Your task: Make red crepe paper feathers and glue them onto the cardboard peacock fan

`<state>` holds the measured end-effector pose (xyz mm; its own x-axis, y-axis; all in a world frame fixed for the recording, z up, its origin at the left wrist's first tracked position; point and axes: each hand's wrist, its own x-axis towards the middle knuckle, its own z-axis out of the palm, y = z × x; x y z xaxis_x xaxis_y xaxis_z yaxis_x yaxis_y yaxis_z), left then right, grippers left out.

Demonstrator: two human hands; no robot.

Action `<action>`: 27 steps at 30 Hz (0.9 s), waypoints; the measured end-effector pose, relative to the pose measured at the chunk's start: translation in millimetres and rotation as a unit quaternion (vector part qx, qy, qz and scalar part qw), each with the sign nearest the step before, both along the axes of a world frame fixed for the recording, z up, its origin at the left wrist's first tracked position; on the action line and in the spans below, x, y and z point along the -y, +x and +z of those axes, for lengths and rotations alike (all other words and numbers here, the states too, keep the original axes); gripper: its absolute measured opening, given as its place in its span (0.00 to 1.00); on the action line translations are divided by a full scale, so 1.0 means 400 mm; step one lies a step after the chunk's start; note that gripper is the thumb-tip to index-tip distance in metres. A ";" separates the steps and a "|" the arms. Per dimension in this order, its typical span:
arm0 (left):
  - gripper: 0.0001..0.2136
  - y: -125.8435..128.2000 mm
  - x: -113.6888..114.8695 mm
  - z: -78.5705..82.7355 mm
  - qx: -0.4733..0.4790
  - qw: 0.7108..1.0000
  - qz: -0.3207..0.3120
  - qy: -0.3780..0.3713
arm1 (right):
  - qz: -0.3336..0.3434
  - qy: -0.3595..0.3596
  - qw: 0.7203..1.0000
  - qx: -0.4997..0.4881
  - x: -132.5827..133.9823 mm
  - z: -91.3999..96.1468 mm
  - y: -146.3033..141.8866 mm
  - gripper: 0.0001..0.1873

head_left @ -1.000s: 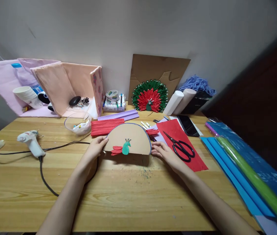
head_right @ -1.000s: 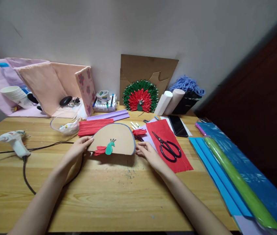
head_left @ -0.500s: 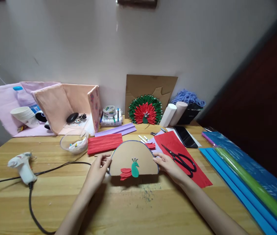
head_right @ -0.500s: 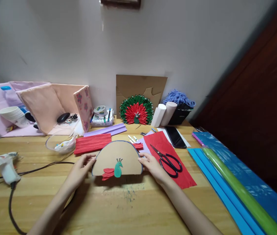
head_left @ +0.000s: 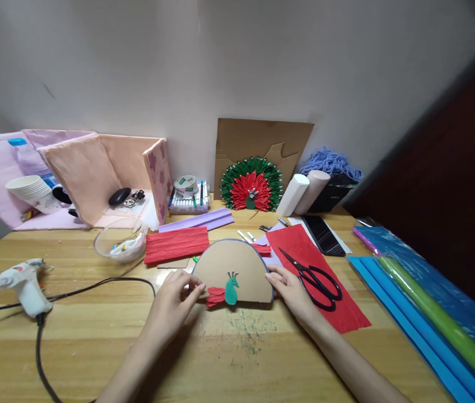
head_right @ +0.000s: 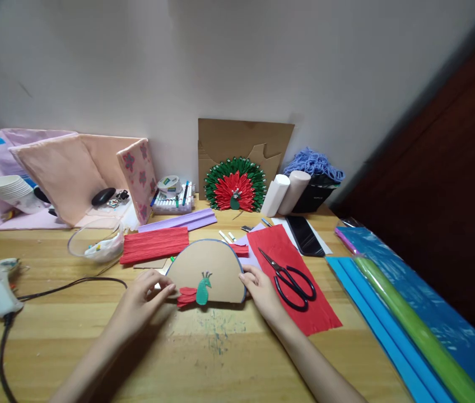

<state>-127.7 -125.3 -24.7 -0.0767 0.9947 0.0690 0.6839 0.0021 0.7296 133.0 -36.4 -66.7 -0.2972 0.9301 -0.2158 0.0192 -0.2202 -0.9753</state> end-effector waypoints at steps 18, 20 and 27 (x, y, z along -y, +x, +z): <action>0.11 0.049 0.013 -0.021 -0.033 0.996 0.081 0.033 | -0.052 0.049 0.997 -0.002 0.030 0.012 -0.015 0.22; 0.12 0.055 0.015 -0.023 -0.037 0.993 0.102 0.037 | -0.058 0.045 0.997 -0.003 0.035 0.012 -0.018 0.23; 0.11 0.062 0.018 -0.026 -0.045 0.990 0.131 0.039 | -0.058 0.059 0.996 0.014 0.057 0.007 -0.026 0.22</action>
<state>-103.0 -132.3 -35.0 -0.3213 0.9330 0.1621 0.7289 0.1343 0.6713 122.5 -59.0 -63.8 -0.1809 0.9773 -0.1100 0.0268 -0.1069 -0.9939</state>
